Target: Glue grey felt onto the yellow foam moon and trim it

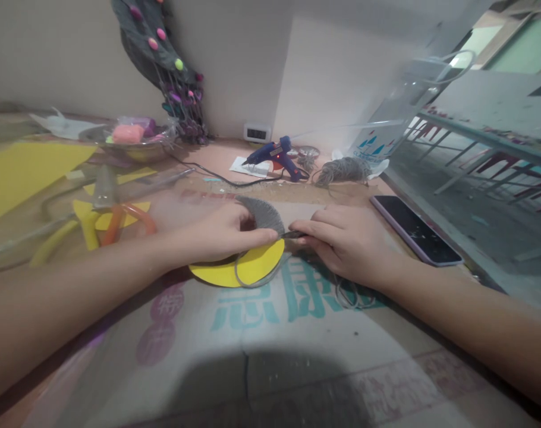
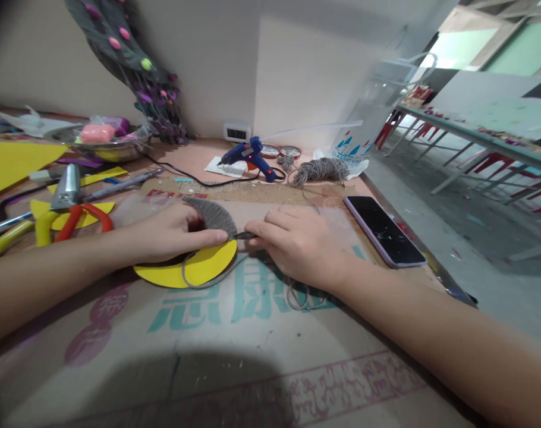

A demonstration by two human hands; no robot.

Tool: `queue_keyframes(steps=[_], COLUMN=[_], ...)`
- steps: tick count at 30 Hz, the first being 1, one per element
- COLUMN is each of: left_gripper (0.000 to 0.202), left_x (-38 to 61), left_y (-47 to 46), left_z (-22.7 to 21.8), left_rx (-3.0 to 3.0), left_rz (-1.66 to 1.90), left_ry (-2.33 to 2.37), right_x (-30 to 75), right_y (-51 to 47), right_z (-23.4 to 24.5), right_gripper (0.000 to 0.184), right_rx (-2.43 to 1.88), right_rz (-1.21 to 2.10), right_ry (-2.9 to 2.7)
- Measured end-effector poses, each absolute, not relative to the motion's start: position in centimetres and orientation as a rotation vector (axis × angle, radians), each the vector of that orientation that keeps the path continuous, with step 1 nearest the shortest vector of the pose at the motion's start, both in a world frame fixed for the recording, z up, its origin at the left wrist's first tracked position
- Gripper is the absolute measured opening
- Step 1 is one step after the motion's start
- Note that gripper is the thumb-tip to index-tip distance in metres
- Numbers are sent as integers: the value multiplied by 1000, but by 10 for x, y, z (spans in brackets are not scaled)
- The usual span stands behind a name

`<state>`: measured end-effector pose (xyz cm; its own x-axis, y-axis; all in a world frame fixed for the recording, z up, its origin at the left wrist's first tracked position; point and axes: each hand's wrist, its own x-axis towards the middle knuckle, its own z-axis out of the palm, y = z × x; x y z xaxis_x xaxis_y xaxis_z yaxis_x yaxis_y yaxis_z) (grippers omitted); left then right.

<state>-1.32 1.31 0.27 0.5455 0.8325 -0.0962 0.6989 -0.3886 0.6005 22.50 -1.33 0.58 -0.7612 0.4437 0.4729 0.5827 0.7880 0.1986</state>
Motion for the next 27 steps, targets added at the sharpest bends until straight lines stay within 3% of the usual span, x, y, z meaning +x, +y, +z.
queue_keyframes(steps=[14, 27], left_gripper=[46, 45], left_x=[-15, -13], left_y=[14, 13], left_z=[1, 3], left_rx=[2199, 2140], left_rz=[355, 379], left_ry=[1145, 1041], right_x=[228, 226], right_y=[-16, -15], right_z=[10, 8], right_gripper=[26, 25], right_rx=[-885, -820], right_rz=[-283, -392], right_ry=[-2567, -2598])
